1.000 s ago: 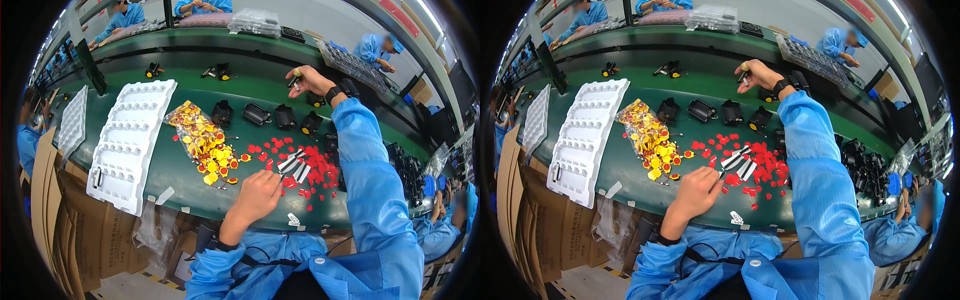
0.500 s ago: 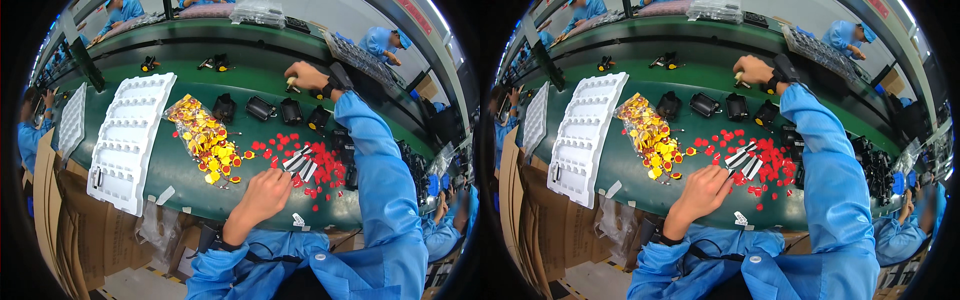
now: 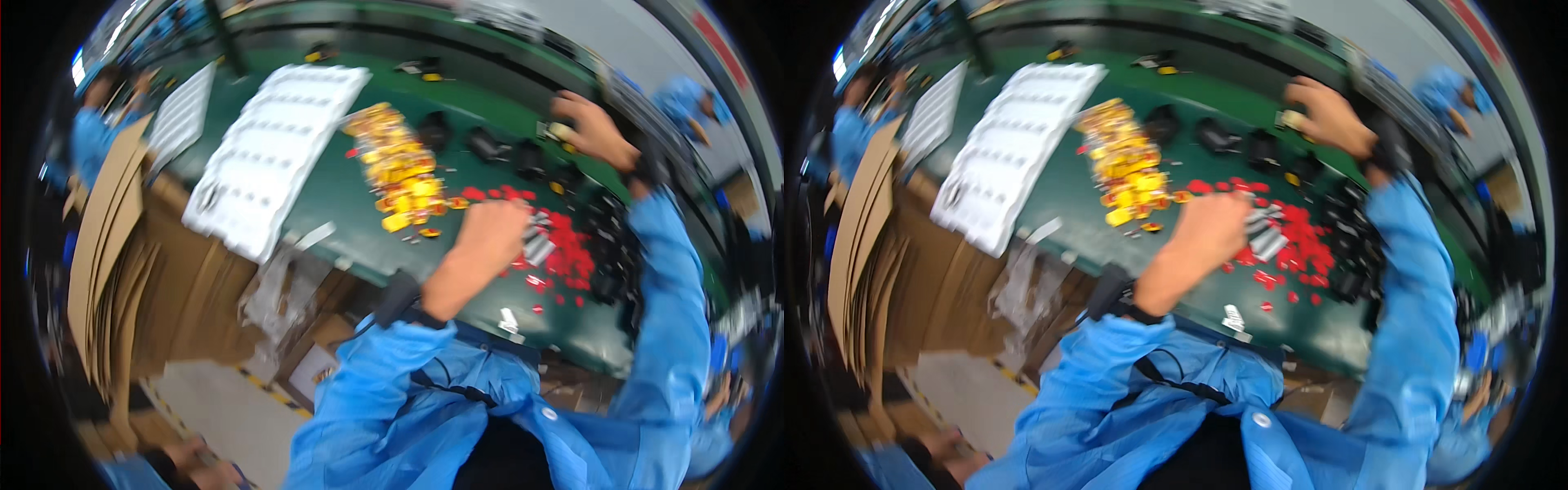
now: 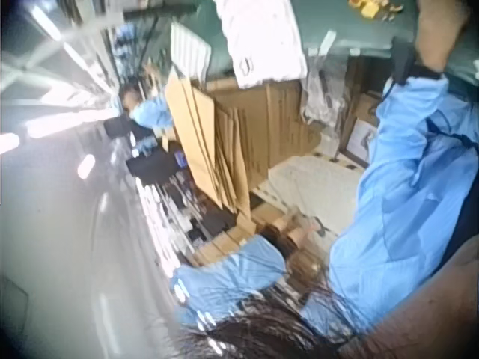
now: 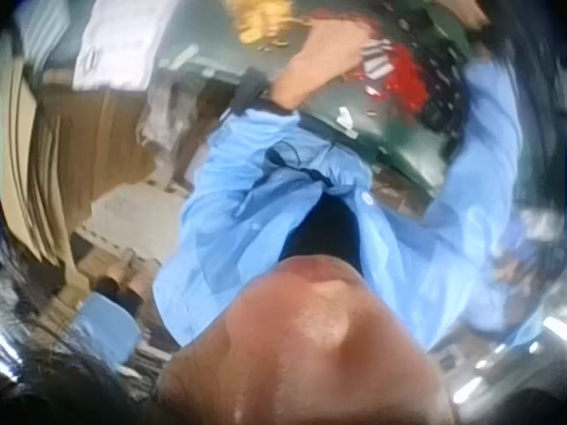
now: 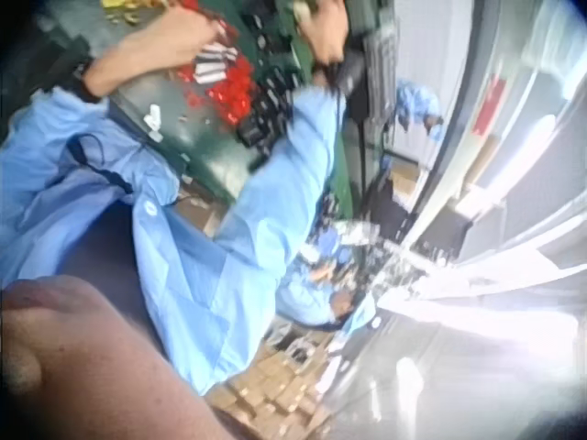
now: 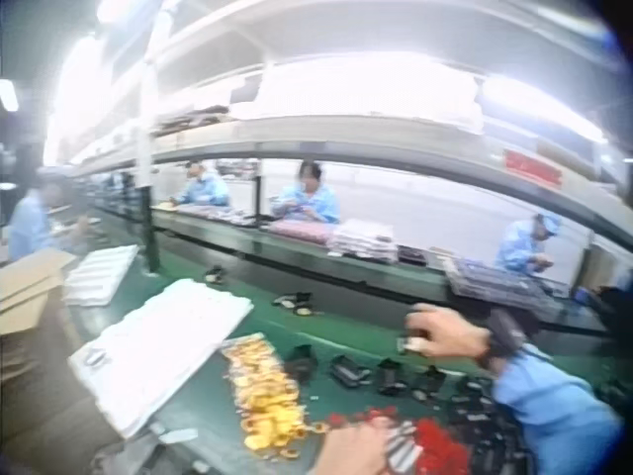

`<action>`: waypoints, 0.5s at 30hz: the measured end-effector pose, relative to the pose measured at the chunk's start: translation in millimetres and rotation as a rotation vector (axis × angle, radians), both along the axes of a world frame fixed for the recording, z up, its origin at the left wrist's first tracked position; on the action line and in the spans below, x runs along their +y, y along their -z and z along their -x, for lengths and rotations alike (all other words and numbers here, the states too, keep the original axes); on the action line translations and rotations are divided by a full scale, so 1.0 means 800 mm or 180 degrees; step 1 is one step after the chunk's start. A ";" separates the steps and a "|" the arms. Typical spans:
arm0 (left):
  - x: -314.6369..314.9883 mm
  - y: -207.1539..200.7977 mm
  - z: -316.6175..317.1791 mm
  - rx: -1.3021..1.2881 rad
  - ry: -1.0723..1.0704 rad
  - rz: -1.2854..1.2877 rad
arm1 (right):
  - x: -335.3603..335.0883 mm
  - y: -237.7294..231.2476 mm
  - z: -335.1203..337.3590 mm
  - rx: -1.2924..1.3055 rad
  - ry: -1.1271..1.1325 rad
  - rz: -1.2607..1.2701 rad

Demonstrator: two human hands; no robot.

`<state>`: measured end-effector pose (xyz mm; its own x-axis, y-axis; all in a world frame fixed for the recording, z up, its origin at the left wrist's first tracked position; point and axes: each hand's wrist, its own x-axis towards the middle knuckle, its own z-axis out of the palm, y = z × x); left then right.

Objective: Assembling electronic components by inserting internal modules into black plastic housings and applying red stickers.

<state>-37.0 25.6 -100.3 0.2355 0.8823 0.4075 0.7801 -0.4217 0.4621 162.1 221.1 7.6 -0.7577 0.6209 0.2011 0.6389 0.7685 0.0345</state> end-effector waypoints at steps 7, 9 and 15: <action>-0.093 -0.042 0.091 0.0133 -0.0710 -0.1300 | -0.252 -0.049 -0.037 0.0049 -0.0958 -0.0687; -0.117 -0.063 0.178 0.0613 -0.1244 -0.1490 | -0.328 -0.057 -0.062 0.0015 -0.0787 -0.0399; -0.094 -0.032 0.464 0.1872 -0.2955 0.0125 | -0.393 -0.040 -0.114 0.1048 -0.0072 0.0641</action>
<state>-408.1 -49.3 -75.0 -0.3784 0.8264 0.4171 0.8889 0.4501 -0.0855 253.5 -93.4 39.6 -0.6869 0.6566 0.3115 0.5734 0.7530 -0.3227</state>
